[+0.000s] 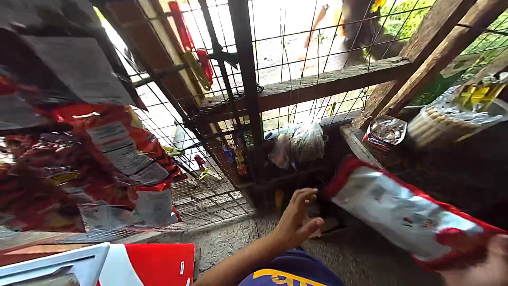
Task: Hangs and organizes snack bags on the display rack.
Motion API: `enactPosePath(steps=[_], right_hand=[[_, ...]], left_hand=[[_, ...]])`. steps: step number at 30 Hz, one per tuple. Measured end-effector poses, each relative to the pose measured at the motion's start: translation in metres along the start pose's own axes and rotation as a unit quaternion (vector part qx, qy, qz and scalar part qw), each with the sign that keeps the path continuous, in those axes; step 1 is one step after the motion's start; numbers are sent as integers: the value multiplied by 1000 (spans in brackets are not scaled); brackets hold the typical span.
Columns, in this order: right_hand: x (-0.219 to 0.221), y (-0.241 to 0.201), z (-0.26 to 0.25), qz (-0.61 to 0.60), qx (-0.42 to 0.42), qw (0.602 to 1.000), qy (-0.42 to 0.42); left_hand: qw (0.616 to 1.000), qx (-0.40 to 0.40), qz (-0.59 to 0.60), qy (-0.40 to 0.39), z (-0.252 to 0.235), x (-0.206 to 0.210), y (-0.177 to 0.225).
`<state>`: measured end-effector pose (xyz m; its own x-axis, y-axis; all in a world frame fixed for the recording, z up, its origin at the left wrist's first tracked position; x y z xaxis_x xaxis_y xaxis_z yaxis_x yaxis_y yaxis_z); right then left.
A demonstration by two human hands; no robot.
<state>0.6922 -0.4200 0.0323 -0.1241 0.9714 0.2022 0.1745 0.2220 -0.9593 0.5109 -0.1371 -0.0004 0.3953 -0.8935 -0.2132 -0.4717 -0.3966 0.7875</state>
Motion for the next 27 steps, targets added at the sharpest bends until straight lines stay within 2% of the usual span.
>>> enactPosePath(steps=[4, 7, 10, 14, 18, 22, 27], right_hand=[[80, 6, 40, 5, -37, 991, -128], [102, 7, 57, 44, -29, 988, -144], [108, 8, 68, 35, 17, 988, -147], [121, 0, 73, 1, 42, 988, -151], [127, -6, 65, 50, -45, 987, -143], [129, -19, 56, 133, -157, 971, -126], [146, -51, 50, 206, -254, 931, -162]], left_hand=[[989, 6, -92, 119, 10, -36, 1], [969, -7, -175, 175, 23, -63, 1], [971, -56, -155, 176, 33, -79, -8], [973, -37, -81, 214, 35, -88, -5], [963, 34, -56, 261, 31, -97, 2], [953, 97, -102, 267, 35, -107, 15], [945, 71, -73, 309, 36, -105, -5]])
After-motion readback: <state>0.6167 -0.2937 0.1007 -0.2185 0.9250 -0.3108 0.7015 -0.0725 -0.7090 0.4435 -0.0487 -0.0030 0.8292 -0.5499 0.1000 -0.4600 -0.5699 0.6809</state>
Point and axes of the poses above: each hand's wrist, its own z-axis away from the middle knuckle, its own x-axis out of the palm, y = z × x, the point moved 7 cm from there along -z, towards the middle knuckle, and after that the axes turned 12 degrees about x, right-handed, at the moved point
